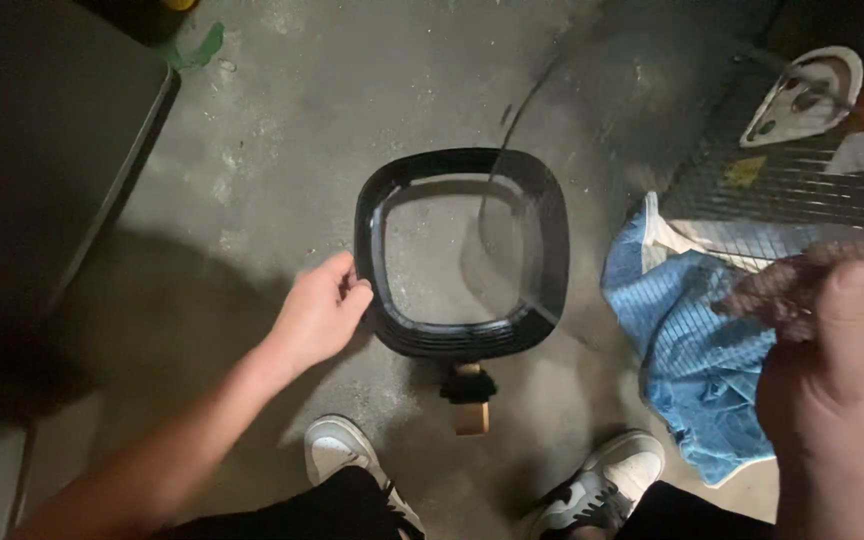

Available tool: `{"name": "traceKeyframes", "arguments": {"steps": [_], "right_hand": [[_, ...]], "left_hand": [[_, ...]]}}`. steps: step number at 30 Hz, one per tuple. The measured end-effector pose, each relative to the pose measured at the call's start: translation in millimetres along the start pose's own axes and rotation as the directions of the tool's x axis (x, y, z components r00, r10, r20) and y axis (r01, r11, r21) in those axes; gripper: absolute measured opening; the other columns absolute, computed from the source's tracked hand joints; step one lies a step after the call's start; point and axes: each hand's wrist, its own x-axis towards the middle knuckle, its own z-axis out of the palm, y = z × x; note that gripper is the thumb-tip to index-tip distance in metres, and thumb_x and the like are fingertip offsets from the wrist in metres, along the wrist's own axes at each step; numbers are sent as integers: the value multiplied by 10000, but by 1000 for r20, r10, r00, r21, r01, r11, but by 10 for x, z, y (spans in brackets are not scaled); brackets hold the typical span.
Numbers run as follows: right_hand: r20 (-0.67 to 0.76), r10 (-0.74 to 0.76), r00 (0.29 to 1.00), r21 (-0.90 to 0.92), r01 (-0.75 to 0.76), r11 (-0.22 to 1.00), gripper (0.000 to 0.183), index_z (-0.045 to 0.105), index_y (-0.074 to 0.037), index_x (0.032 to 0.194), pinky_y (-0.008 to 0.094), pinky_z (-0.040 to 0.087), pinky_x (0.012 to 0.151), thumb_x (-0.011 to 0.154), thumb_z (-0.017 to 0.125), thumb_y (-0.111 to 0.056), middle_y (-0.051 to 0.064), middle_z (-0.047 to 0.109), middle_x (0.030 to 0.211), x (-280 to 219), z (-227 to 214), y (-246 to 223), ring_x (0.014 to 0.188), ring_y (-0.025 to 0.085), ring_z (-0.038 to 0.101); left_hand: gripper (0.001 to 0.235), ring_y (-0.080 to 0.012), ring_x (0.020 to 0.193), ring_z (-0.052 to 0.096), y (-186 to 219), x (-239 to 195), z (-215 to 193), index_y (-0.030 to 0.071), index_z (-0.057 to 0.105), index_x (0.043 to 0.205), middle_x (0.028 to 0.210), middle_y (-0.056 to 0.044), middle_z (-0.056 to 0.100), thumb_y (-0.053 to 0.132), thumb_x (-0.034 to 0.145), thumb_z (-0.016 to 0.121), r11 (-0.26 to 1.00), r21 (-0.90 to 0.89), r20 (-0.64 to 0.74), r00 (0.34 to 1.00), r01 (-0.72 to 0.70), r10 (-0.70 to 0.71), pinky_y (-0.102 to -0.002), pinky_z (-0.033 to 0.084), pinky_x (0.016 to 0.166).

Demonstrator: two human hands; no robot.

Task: The person removes the basket from an air fryer and takes out the mesh tray. They then place the mesh tray back into the basket and repeatedly press down on it to secure it in place.

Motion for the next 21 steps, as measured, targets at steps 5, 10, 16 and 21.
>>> {"name": "traceKeyframes", "arguments": {"steps": [5, 10, 16, 21], "right_hand": [[74, 390, 918, 277, -395, 876, 143, 515, -55, 1218, 275, 475, 864, 1265, 456, -177, 93, 596, 1021, -29, 107, -3, 887, 162, 575], [172, 384, 907, 522, -414, 745, 172, 560, 54, 1156, 347, 578, 606, 1197, 483, -94, 198, 582, 814, -68, 291, -65, 628, 266, 583], [231, 473, 850, 407, -526, 747, 195, 685, -54, 1170, 255, 528, 609, 1079, 601, -204, 63, 681, 850, -61, 581, -49, 637, 149, 623], [433, 605, 668, 394, -744, 540, 258, 702, 14, 1130, 327, 584, 540, 1028, 592, -195, 194, 700, 839, 234, 890, -302, 675, 226, 656]], "left_hand": [[215, -135, 588, 434, -166, 134, -101, 125, 496, 755, 612, 3, 509, 200, 931, 594, 988, 0, 27, 987, -156, 156, -348, 372, 585], [178, -122, 606, 635, -114, 103, -182, 108, 542, 778, 653, -3, 644, 152, 947, 576, 984, -87, 76, 984, -157, 164, -301, 450, 618], [212, -111, 569, 513, -277, 172, -107, 144, 489, 759, 605, 16, 618, 206, 934, 592, 982, -24, 40, 981, -187, 188, -334, 388, 571], [168, -116, 589, 680, -260, 153, -144, 130, 493, 803, 667, 11, 581, 140, 957, 559, 972, -190, 96, 982, -141, 161, -277, 471, 599]]}}
